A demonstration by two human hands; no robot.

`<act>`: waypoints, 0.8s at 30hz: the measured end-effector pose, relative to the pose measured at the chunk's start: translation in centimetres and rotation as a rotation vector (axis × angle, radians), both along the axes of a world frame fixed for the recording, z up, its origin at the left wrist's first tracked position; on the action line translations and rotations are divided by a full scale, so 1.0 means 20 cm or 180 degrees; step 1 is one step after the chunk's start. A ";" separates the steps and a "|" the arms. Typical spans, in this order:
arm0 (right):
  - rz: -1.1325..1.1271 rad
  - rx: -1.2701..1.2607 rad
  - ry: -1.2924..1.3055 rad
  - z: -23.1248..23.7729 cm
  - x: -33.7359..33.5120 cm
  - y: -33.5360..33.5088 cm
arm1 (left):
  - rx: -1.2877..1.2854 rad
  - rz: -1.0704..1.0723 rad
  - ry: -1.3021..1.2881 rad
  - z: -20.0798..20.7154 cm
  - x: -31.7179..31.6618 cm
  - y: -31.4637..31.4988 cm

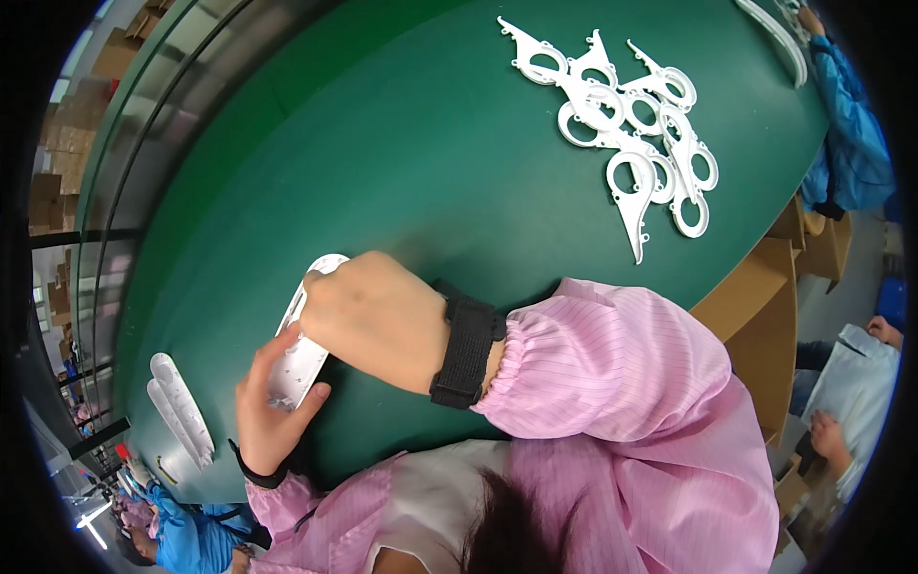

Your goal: The person is assembling white plastic covers for a device on a factory line, including applying glue and attaching mesh or filter components.

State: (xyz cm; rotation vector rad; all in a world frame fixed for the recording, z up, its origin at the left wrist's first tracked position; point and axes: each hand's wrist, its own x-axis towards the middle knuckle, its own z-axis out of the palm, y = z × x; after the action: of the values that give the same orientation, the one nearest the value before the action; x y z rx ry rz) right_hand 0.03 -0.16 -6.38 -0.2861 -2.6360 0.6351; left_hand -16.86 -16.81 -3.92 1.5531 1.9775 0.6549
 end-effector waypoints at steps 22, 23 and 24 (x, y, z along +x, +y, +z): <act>-0.3274 -0.0579 -0.0525 0.12 0.71 0.66 | 0.1279 0.0938 -0.0813 0.05 -0.71 0.91; -0.3285 -0.0565 -0.0518 0.12 0.71 0.64 | 0.1293 0.0927 -0.0819 0.04 -0.72 0.87; -0.3272 -0.0630 -0.0518 0.12 0.72 0.63 | 0.1272 0.0883 -0.0697 0.00 -0.75 0.83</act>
State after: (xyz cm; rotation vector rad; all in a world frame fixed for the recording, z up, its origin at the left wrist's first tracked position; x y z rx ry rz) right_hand 14.49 12.35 -3.91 -1.6423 -2.1187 0.4933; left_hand -31.83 -0.15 -3.92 1.3530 1.9918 1.3425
